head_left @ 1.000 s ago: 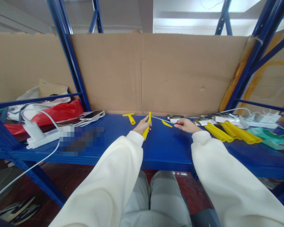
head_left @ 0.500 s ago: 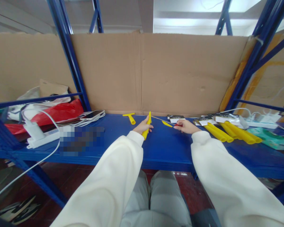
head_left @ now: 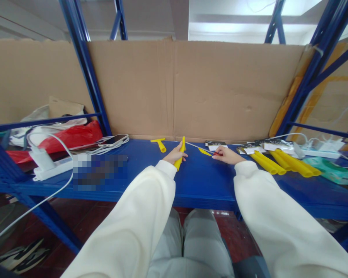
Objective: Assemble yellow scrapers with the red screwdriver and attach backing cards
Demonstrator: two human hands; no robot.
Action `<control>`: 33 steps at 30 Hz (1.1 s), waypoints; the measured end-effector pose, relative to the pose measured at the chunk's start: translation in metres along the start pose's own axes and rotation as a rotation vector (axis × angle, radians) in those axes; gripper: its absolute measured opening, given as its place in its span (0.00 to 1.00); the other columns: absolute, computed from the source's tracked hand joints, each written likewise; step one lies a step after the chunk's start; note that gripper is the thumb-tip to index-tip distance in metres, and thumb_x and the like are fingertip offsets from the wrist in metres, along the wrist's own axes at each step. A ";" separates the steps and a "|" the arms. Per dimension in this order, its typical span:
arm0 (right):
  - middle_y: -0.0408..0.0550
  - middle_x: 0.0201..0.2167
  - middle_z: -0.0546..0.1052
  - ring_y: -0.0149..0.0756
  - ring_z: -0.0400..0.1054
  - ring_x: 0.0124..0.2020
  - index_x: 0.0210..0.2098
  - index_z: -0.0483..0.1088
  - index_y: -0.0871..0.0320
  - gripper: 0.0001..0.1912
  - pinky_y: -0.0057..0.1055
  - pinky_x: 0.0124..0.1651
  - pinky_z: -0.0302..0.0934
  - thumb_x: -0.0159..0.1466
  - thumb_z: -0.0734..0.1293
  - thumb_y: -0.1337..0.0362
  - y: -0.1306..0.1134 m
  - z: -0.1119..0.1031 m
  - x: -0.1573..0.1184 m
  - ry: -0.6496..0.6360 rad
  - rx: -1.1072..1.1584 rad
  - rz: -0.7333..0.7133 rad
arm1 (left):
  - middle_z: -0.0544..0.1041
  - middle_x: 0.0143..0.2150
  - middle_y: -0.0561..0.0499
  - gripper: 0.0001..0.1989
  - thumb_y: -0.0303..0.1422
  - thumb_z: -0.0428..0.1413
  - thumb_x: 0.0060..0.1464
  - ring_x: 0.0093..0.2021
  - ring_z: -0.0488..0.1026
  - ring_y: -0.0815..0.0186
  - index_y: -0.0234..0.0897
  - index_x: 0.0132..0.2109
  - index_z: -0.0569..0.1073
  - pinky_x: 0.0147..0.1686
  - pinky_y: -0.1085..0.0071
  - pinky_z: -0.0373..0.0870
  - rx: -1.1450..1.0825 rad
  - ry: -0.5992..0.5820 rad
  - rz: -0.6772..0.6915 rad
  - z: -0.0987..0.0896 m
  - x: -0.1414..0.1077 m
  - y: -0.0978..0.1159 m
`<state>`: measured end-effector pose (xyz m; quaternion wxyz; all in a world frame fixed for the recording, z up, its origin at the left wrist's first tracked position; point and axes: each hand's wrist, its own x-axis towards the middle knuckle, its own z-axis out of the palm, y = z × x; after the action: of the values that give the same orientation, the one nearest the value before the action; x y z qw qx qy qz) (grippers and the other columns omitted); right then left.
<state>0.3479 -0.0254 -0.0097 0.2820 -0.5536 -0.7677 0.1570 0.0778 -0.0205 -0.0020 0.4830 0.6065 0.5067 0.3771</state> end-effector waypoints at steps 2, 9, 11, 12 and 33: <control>0.40 0.21 0.70 0.33 0.63 0.23 0.28 0.57 0.52 0.21 0.30 0.29 0.57 0.51 0.73 0.51 0.003 0.001 0.002 0.059 -0.017 -0.027 | 0.79 0.45 0.44 0.49 0.16 0.55 0.54 0.19 0.66 0.78 0.47 0.74 0.40 0.18 0.81 0.61 -0.005 0.004 -0.003 0.000 0.001 0.000; 0.42 0.18 0.68 0.33 0.63 0.22 0.24 0.60 0.53 0.21 0.31 0.27 0.56 0.57 0.65 0.43 0.005 0.001 0.001 0.004 -0.027 -0.092 | 0.79 0.45 0.44 0.49 0.16 0.55 0.54 0.19 0.66 0.78 0.46 0.74 0.41 0.18 0.81 0.62 -0.015 0.016 -0.007 0.000 0.000 -0.001; 0.43 0.18 0.69 0.34 0.63 0.22 0.23 0.62 0.54 0.23 0.32 0.28 0.57 0.59 0.63 0.41 0.005 0.001 0.002 -0.024 -0.023 -0.105 | 0.78 0.46 0.43 0.48 0.16 0.55 0.54 0.19 0.66 0.78 0.47 0.74 0.41 0.19 0.80 0.62 0.004 0.025 -0.008 0.000 -0.001 0.000; 0.44 0.19 0.70 0.34 0.64 0.23 0.24 0.62 0.54 0.23 0.32 0.28 0.57 0.58 0.63 0.41 0.005 0.001 0.002 -0.022 -0.017 -0.110 | 0.78 0.46 0.43 0.48 0.16 0.55 0.55 0.19 0.66 0.78 0.47 0.74 0.42 0.19 0.80 0.62 0.012 0.029 -0.011 0.001 -0.001 0.001; 0.42 0.22 0.71 0.35 0.65 0.26 0.26 0.57 0.52 0.21 0.32 0.33 0.59 0.52 0.71 0.49 -0.001 -0.002 0.000 0.112 -0.064 -0.074 | 0.78 0.41 0.47 0.49 0.16 0.55 0.54 0.19 0.66 0.77 0.46 0.74 0.41 0.17 0.81 0.61 0.013 0.023 -0.003 0.001 -0.002 0.002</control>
<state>0.3481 -0.0256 -0.0077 0.3121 -0.5413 -0.7755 0.0905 0.0786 -0.0226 -0.0004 0.4739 0.6045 0.5156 0.3798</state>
